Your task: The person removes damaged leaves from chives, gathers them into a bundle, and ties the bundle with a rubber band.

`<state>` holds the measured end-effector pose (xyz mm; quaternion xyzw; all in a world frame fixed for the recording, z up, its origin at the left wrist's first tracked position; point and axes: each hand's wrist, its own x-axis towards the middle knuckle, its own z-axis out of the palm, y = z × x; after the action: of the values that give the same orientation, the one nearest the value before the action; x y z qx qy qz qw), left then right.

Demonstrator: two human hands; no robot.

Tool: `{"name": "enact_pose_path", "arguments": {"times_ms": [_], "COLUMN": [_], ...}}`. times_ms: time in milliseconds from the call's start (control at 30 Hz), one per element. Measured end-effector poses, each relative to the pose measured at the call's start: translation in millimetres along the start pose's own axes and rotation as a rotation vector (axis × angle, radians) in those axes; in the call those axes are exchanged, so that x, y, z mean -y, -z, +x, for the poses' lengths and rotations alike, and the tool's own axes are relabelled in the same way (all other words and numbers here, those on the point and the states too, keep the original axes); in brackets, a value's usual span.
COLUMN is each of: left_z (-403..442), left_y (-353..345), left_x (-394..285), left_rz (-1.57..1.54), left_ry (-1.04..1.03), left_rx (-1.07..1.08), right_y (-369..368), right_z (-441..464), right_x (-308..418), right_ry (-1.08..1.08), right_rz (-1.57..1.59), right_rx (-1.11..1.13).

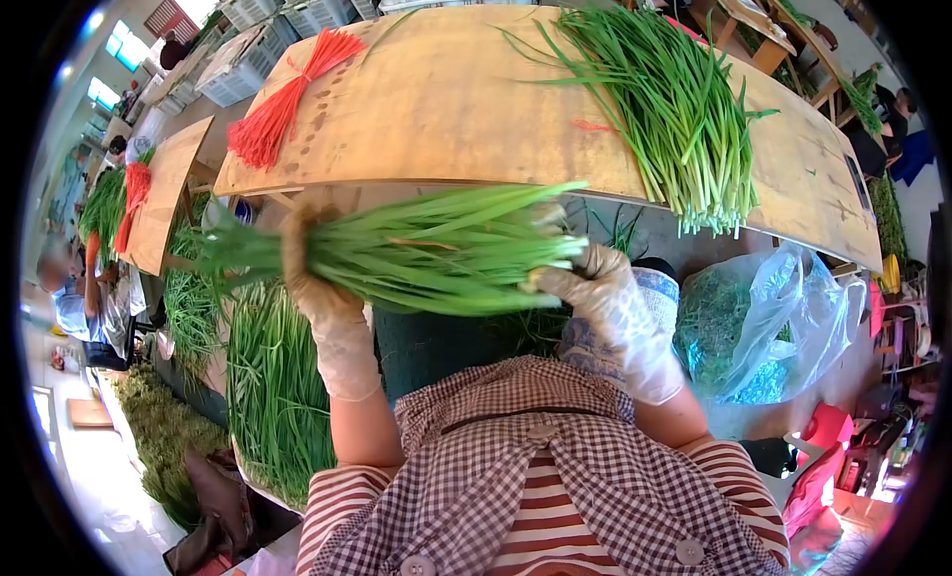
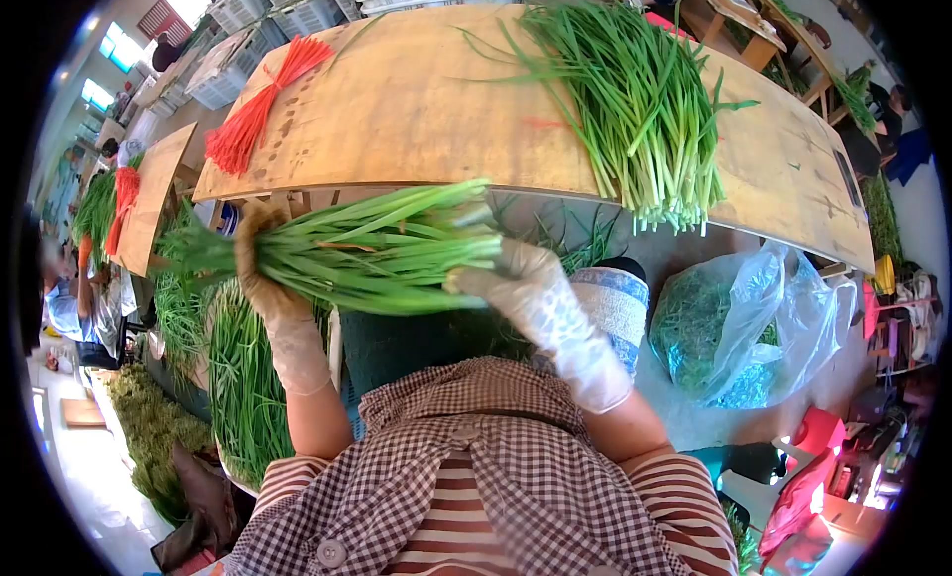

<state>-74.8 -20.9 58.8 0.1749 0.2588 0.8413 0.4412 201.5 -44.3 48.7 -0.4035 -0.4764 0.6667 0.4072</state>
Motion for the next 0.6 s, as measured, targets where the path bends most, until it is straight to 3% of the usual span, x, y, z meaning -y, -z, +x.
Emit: {"name": "enact_pose_path", "arguments": {"times_ms": [33, 100, 133, 233, 267, 400, 500, 533, 600], "left_z": [0.4, 8.9, 11.6, 16.1, 18.8, 5.7, 6.2, 2.9, -1.1], "left_y": [4.6, 20.4, 38.5, 63.9, 68.6, 43.3, 43.3, 38.7, 32.5], "left_x": [0.6, -0.4, 1.8, 10.1, 10.0, 3.6, 11.2, 14.9, 22.1], "left_rz": [-0.028, -0.083, -0.189, -0.211, -0.247, -0.183, -0.178, -0.173, -0.162], "left_ry": [0.120, 0.358, 0.367, 0.228, 0.202, 0.168, 0.162, 0.162, 0.156], "left_rx": [-0.050, -0.138, 0.058, 0.227, 0.054, 0.097, 0.187, 0.203, 0.185], "right_y": [-10.1, -9.5, -8.3, -10.3, -8.1, 10.2, -3.2, -11.7, -26.0], "right_z": [-5.0, 6.0, 5.6, 5.1, -0.7, 7.6, 15.1, 18.8, 36.6], "right_x": [4.8, -23.3, -27.2, -38.4, -34.1, -24.5, -1.0, 2.3, -9.0], "right_ry": [-0.013, 0.269, 0.156, 0.361, 0.374, 0.733, 0.935, 0.864, 0.967], "right_rz": [0.026, -0.439, -0.529, -0.762, -0.892, -1.013, -1.140, -1.176, -1.177], "right_rx": [-0.007, -0.104, -0.104, -0.051, -0.099, -0.434, -0.455, -0.354, -0.262]}}
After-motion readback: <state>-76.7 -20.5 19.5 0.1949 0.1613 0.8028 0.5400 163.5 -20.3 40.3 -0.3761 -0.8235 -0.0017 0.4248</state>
